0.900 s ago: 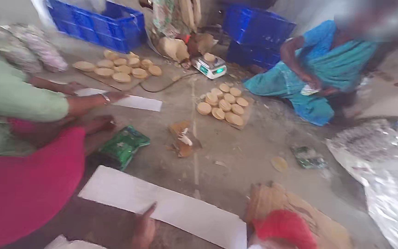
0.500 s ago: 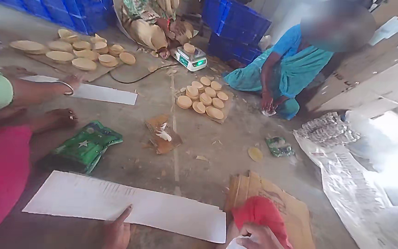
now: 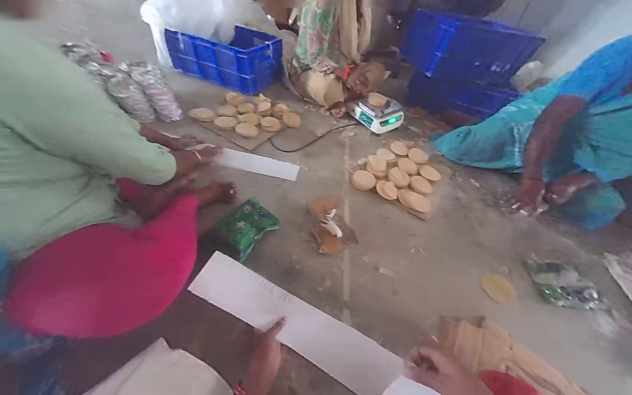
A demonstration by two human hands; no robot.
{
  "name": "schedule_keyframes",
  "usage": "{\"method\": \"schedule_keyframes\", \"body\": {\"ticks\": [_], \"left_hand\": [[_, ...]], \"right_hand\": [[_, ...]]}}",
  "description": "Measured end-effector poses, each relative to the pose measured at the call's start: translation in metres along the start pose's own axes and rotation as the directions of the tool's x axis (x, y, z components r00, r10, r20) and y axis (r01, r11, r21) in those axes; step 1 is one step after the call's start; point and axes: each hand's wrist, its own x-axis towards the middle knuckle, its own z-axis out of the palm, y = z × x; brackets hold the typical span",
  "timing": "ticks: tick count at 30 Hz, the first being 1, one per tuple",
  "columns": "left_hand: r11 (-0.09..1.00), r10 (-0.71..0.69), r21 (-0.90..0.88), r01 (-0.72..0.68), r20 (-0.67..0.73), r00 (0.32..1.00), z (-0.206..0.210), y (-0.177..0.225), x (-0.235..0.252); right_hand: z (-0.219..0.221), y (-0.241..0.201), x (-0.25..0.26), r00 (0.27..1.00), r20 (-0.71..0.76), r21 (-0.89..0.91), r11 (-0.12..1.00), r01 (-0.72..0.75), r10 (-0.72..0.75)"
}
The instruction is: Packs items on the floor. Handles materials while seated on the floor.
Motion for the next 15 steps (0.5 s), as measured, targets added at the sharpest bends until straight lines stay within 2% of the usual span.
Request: {"method": "schedule_keyframes", "body": {"ticks": [2, 6, 9, 13, 15], "left_hand": [[1.000, -0.016, -0.024, 0.016, 0.002, 1.000, -0.001, -0.001, 0.002], [0.998, -0.067, -0.017, 0.067, -0.018, 0.998, 0.002, 0.004, 0.001], [0.998, -0.048, -0.041, 0.048, 0.002, 0.999, 0.000, 0.003, 0.001], [0.996, -0.067, -0.063, 0.067, 0.004, 0.998, -0.001, 0.002, 0.003], [0.996, -0.062, -0.066, 0.062, 0.000, 0.998, 0.000, 0.003, 0.002]], "right_hand": [[0.019, -0.016, 0.031, 1.000, 0.016, 0.032, 0.999, 0.025, -0.025], [0.062, -0.040, 0.097, 0.982, 0.005, 0.071, 0.979, 0.190, -0.191], [0.095, -0.050, 0.138, 0.951, 0.008, 0.076, 0.948, 0.309, -0.310], [0.121, -0.058, 0.166, 0.952, 0.091, 0.006, 0.956, 0.294, -0.293], [0.129, -0.061, 0.170, 0.954, 0.084, -0.019, 0.957, 0.289, -0.287]]}}
